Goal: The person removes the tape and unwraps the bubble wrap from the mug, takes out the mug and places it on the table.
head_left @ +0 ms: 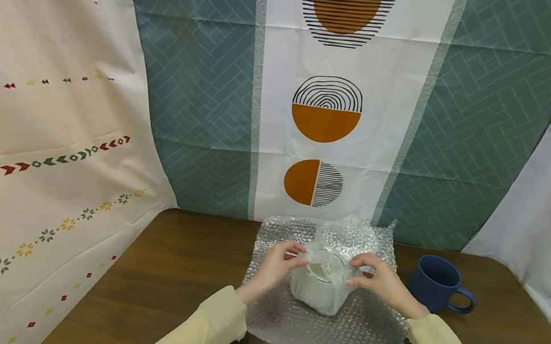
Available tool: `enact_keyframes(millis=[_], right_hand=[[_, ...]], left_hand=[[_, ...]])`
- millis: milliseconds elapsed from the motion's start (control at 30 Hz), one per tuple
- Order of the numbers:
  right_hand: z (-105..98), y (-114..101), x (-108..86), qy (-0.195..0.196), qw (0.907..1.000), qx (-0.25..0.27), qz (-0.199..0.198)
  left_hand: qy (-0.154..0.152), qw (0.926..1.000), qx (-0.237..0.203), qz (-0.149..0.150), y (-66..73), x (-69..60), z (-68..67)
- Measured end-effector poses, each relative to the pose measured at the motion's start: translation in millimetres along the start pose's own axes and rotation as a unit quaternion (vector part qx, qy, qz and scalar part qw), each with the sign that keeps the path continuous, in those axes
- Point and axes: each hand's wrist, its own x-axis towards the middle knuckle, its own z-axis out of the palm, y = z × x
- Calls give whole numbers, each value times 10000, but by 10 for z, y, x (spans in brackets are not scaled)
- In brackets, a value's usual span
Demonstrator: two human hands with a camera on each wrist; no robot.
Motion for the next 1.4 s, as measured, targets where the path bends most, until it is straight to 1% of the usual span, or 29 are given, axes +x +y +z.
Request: enact_keyframes(millis=[100, 200, 300, 533, 767, 867, 1000, 1167, 1200, 1267, 1333, 1400], right_hand=[[-7, 26, 1, -1, 10000, 33, -66], [-7, 44, 4, -3, 9999, 49, -119], [-3, 57, 6, -12, 10000, 16, -74], [-2, 75, 13, -22, 9999, -57, -128], [9, 69, 13, -4, 9999, -40, -138], [12, 67, 10, 20, 9999, -89, -146], [12, 64, 7, 41, 9998, -117, -156], [7, 58, 0, 44, 9998, -139, -131], [5, 56, -1, 49, 9998, -149, -121], [1, 54, -4, 61, 9998, -155, -112], [0, 53, -5, 77, 9998, -152, -91], [1, 51, -5, 79, 9999, -133, -56]], left_hand=[[114, 9999, -73, 34, -38, 27, -34], [174, 9996, -193, -86, -79, 51, -73], [165, 9989, -357, -236, -122, 82, -115], [28, 9988, -237, -429, -229, 144, -207], [175, 9967, -225, -759, -336, 163, -289], [268, 9952, -262, -909, -410, 164, -324], [395, 9937, -292, -1006, -514, 168, -363], [459, 9912, -497, -1140, -604, 163, -422], [438, 9922, -613, -995, -732, 192, -422], [436, 9907, -617, -1135, -719, 185, -453], [465, 9877, -576, -1379, -684, 181, -475], [473, 9858, -527, -1523, -644, 172, -509]])
